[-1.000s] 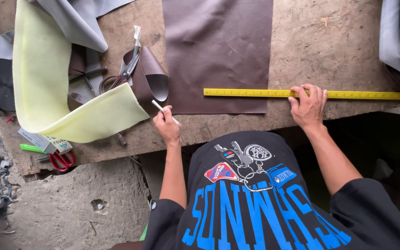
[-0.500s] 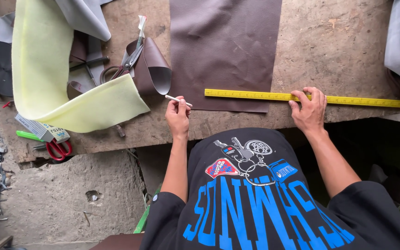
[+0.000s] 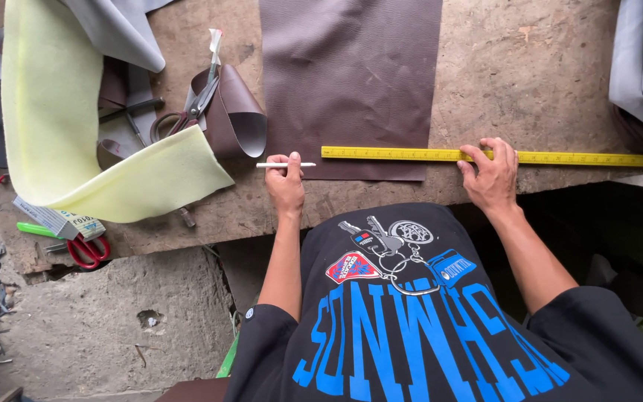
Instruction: Measuring and marking lines on a piece of brown upholstery fabric using a long yellow ruler and a white marker.
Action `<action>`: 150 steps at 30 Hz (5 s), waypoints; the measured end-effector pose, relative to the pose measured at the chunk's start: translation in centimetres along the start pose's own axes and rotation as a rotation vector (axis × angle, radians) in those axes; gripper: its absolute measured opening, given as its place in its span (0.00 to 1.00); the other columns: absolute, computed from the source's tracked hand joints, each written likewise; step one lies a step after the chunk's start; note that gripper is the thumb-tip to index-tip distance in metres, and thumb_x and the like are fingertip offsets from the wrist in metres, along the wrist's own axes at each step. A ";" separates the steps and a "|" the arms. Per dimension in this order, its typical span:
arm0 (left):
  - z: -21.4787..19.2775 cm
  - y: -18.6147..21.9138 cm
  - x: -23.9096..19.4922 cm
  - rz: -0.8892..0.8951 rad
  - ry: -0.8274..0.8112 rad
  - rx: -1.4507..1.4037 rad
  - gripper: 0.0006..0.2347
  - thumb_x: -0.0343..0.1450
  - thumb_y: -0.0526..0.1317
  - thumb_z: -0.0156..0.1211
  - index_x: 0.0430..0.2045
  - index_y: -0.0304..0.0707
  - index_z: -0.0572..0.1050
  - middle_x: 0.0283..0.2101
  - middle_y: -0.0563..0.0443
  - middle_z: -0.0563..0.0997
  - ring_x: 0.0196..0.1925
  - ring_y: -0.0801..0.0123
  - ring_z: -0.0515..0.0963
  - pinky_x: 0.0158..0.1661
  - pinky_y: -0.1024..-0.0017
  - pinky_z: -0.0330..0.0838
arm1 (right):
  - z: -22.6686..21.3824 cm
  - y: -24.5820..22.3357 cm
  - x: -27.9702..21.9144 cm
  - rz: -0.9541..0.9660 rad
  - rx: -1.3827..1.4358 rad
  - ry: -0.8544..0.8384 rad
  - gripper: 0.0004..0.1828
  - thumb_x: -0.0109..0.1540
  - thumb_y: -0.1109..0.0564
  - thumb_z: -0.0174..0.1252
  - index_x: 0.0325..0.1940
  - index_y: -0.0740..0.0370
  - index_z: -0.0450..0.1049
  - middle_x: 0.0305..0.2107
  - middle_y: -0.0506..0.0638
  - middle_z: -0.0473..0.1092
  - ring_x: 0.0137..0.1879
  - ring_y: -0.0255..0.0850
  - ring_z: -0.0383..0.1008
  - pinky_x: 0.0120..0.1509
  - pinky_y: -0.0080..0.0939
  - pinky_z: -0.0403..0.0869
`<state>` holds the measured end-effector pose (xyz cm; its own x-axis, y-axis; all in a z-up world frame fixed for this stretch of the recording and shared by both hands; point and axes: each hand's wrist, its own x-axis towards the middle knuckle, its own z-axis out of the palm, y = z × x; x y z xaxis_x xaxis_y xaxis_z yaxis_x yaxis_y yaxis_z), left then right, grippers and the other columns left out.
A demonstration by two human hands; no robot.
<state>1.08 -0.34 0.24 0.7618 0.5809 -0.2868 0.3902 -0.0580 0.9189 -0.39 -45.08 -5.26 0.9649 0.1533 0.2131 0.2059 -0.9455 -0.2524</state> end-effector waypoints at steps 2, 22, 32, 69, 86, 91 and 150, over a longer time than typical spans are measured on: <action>0.1 1.4 -0.5 0.000 -0.011 -0.011 0.05 0.73 0.41 0.67 0.32 0.42 0.78 0.17 0.54 0.76 0.17 0.79 0.72 0.21 0.82 0.66 | -0.1 -0.1 -0.1 0.013 0.008 -0.010 0.15 0.65 0.42 0.68 0.55 0.40 0.81 0.55 0.50 0.69 0.66 0.59 0.72 0.67 0.60 0.68; 1.1 4.6 -0.9 -0.086 -0.032 0.117 0.06 0.70 0.42 0.69 0.27 0.39 0.82 0.26 0.49 0.87 0.22 0.73 0.84 0.23 0.79 0.79 | 0.0 -0.1 -0.2 0.017 0.046 -0.035 0.16 0.66 0.45 0.70 0.57 0.42 0.81 0.57 0.52 0.68 0.68 0.62 0.71 0.72 0.62 0.66; 0.9 3.4 -0.5 0.093 -0.112 0.365 0.06 0.71 0.44 0.66 0.31 0.44 0.82 0.24 0.46 0.84 0.33 0.54 0.86 0.36 0.59 0.79 | -0.5 -0.5 0.1 0.026 0.078 -0.038 0.16 0.66 0.46 0.70 0.57 0.44 0.81 0.56 0.54 0.67 0.68 0.64 0.71 0.73 0.63 0.67; -0.6 3.8 -0.3 0.633 -0.271 0.530 0.02 0.67 0.38 0.61 0.29 0.45 0.77 0.26 0.46 0.80 0.32 0.50 0.83 0.38 0.58 0.78 | -1.0 -0.8 0.4 0.006 0.077 -0.045 0.18 0.65 0.48 0.70 0.58 0.45 0.80 0.55 0.55 0.67 0.67 0.64 0.70 0.72 0.61 0.67; -1.9 1.1 1.0 0.077 0.028 0.723 0.23 0.70 0.44 0.67 0.58 0.38 0.68 0.51 0.40 0.68 0.47 0.30 0.82 0.47 0.39 0.79 | 2.0 -0.3 9.9 -0.113 0.032 0.106 0.19 0.79 0.38 0.47 0.65 0.43 0.75 0.46 0.48 0.65 0.58 0.53 0.70 0.68 0.69 0.62; -2.8 -0.2 1.8 0.061 0.061 0.707 0.12 0.74 0.44 0.62 0.48 0.41 0.73 0.50 0.45 0.71 0.48 0.35 0.83 0.47 0.44 0.78 | -1.8 -5.0 15.6 -0.053 0.114 0.044 0.21 0.75 0.44 0.53 0.72 0.44 0.71 0.55 0.56 0.64 0.68 0.63 0.59 0.64 0.95 0.49; 7.7 6.4 8.8 0.544 -0.383 1.013 0.15 0.72 0.53 0.68 0.51 0.59 0.76 0.55 0.51 0.65 0.41 0.39 0.87 0.39 0.50 0.84 | -3.1 3.1 8.3 -0.144 -0.215 -0.224 0.18 0.64 0.42 0.60 0.58 0.38 0.74 0.42 0.42 0.69 0.48 0.47 0.74 0.53 0.49 0.73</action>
<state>14.28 -1.83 1.51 0.9889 0.0150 -0.1478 0.0686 -0.9286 0.3646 7.77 -47.59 -1.33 0.9452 0.3261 0.0132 0.3264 -0.9449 -0.0255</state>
